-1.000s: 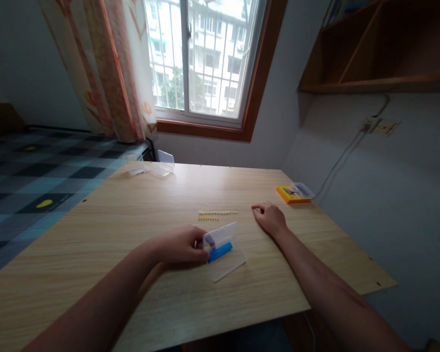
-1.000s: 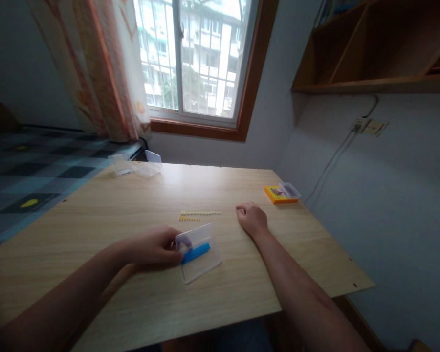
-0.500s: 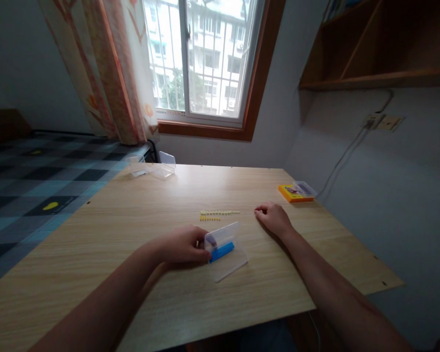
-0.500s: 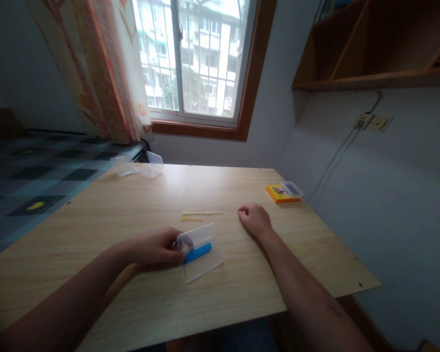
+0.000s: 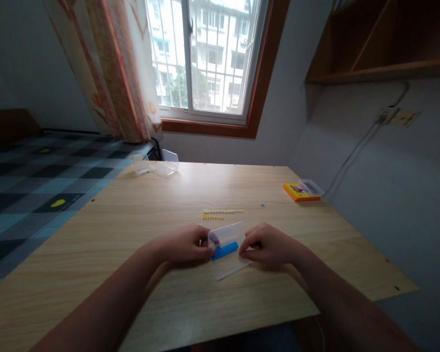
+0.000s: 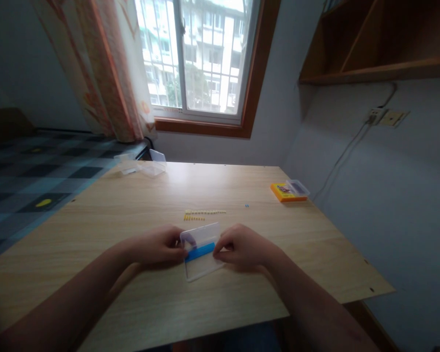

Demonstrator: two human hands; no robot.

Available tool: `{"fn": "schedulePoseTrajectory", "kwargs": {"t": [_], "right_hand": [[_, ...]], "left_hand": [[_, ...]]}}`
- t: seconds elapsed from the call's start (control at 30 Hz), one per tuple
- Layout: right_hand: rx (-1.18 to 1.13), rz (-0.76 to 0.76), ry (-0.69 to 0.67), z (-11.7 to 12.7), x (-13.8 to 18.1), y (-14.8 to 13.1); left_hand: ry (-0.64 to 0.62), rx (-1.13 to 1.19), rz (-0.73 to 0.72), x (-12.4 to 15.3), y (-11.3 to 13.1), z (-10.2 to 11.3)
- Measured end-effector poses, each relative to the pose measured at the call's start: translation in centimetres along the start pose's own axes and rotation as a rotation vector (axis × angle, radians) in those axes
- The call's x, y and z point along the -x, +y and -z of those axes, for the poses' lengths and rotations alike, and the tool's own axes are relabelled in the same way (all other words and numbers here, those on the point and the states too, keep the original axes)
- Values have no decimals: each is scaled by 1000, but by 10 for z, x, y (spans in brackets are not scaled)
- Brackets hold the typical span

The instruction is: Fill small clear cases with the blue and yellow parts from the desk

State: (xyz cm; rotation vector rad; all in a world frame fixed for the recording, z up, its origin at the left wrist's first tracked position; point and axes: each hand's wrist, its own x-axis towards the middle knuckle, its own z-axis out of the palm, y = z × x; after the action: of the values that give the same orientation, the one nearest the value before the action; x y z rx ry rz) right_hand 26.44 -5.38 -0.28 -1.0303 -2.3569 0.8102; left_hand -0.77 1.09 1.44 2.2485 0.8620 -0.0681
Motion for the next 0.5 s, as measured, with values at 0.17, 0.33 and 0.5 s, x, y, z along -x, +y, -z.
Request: {"fn": "schedulePoseTrajectory", "kwargs": {"t": [0.17,0.33,0.5], "right_hand": [[104,-40,-13,-13,-4,0],[160,-34,-20,-10,-3,3],[85,31,15,1,-1,1]], "left_hand": [[1,-5,0,-1,-1,0],[-6,17,1,-3,-6,-2],[-7,21,-11,-3,-8,-4]]}}
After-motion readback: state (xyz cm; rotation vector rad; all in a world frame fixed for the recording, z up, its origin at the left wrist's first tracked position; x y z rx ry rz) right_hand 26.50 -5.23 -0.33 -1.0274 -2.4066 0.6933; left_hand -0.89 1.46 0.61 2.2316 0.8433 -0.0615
